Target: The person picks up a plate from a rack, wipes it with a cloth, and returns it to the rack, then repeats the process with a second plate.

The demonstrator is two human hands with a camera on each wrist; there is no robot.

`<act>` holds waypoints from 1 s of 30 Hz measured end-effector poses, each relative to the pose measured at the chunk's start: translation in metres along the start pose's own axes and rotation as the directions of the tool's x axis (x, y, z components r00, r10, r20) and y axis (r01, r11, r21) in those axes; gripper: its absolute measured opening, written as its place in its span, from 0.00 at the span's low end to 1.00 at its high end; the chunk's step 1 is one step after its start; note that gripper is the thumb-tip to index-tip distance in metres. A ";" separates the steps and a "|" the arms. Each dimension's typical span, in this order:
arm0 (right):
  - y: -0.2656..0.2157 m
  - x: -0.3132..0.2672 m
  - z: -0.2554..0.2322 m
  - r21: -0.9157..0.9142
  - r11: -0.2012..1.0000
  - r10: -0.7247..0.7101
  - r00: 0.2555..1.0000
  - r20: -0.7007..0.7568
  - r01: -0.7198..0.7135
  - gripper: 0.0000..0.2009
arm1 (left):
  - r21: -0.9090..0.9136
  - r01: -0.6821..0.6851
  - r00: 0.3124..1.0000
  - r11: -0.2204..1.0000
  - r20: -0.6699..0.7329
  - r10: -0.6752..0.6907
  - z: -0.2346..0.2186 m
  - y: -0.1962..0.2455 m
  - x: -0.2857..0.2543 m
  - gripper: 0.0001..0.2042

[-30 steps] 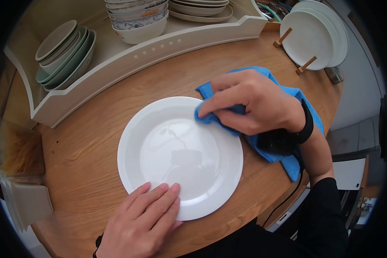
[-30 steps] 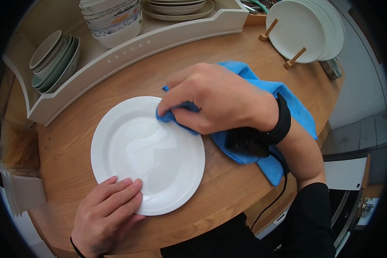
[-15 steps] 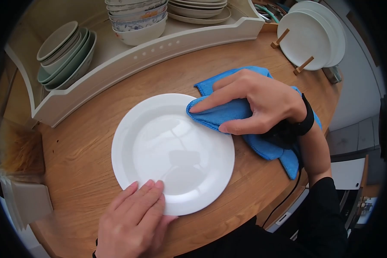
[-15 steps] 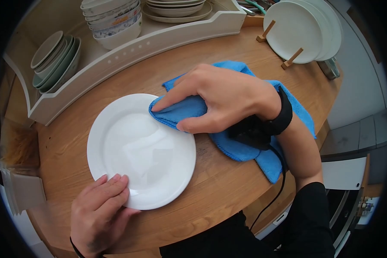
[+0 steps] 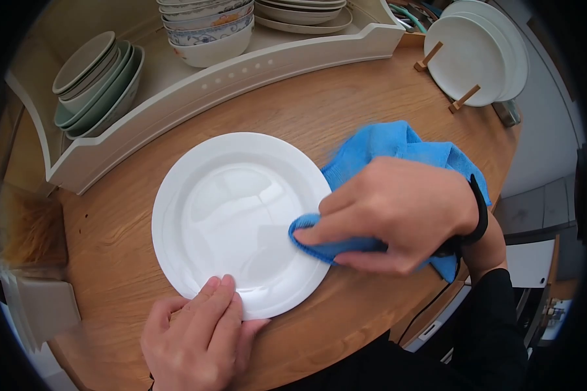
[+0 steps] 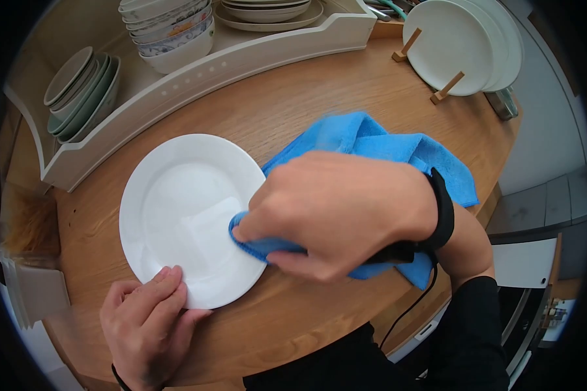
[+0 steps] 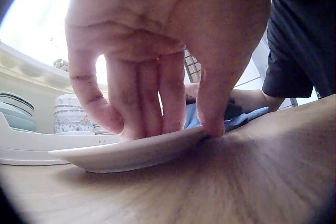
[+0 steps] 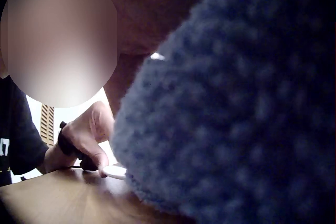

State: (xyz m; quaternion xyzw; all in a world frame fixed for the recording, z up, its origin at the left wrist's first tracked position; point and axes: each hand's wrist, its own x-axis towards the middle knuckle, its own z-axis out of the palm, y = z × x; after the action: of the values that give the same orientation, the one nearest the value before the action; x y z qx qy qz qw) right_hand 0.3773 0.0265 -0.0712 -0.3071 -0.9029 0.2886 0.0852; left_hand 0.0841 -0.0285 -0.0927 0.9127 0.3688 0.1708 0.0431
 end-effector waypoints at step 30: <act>0.000 0.008 0.005 -0.012 0.999 0.033 0.999 -0.038 -0.033 0.09 | -0.215 -0.091 0.995 0.972 0.018 0.097 0.001 0.001 0.009 0.13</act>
State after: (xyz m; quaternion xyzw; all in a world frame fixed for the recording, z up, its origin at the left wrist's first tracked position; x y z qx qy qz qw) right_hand 0.3692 0.0286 -0.0757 -0.3279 -0.8976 0.2785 0.0957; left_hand 0.0911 -0.0225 -0.0907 0.9214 0.3041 0.1985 0.1382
